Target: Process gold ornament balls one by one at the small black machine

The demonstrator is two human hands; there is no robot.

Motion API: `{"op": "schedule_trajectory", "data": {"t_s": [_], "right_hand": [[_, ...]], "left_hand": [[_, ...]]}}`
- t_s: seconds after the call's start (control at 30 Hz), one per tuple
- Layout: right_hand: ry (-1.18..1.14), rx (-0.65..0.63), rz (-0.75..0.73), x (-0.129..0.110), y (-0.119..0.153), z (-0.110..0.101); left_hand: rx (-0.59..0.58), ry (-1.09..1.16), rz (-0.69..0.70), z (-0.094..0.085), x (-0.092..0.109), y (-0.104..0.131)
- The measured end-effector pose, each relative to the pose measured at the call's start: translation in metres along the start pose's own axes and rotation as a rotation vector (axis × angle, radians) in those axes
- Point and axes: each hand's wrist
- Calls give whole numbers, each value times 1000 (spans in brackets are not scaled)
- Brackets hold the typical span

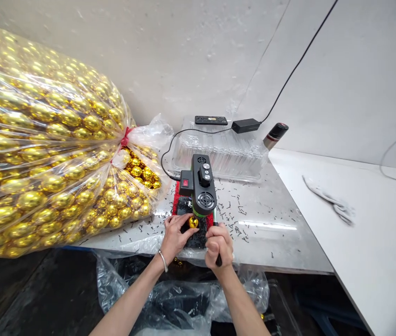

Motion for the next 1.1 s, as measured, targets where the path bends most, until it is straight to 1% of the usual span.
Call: {"op": "schedule_trajectory", "data": {"t_s": [0.17, 0.2, 0.37, 0.47, 0.57, 0.63, 0.7, 0.77, 0.87, 0.93, 0.97, 1.0, 1.03, 1.07, 1.1], "right_hand": [[-16, 73, 6, 7, 9, 8], [-17, 70, 4, 9, 11, 8], [16, -34, -59, 11, 13, 7], [-25, 5, -4, 1, -2, 1], [-76, 46, 126, -17, -32, -8], [-89, 17, 227, -28, -53, -13], [-101, -13, 271, -35, -66, -17], [-95, -23, 270, -37, -70, -18], [-85, -15, 244, -35, -62, -16], [-80, -9, 234, -33, -55, -14], [-77, -5, 231, -33, -53, -13], [-75, 2, 227, -32, -51, -12], [-75, 10, 222, -32, -50, -12], [-80, 18, 217, -32, -50, -11], [-85, 22, 214, -32, -50, -11]], "left_hand": [[11, -4, 17, 0, 0, 0], [10, -4, 22, 0, 0, 0], [39, 20, 39, 4, -5, 0], [66, 36, 35, 7, -6, -2], [91, 65, 27, 6, -5, -5], [123, 91, 24, 1, -4, -2], [161, 112, 46, -6, -4, 9], [155, 118, 146, -13, -6, 31], [77, 92, 364, -17, -12, 74], [67, 61, 442, -18, -16, 96], [76, 46, 454, -20, -17, 100], [95, 30, 457, -23, -18, 99], [128, 8, 449, -28, -18, 92], [175, -21, 432, -35, -18, 79], [233, -64, 409, -45, -18, 62]]}}
Point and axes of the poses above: each hand's wrist, its own y-axis away from the middle knuckle, its own z-axis out of the palm, x = y × z, and after that the axes turned 6 degrees about -y, right-handed
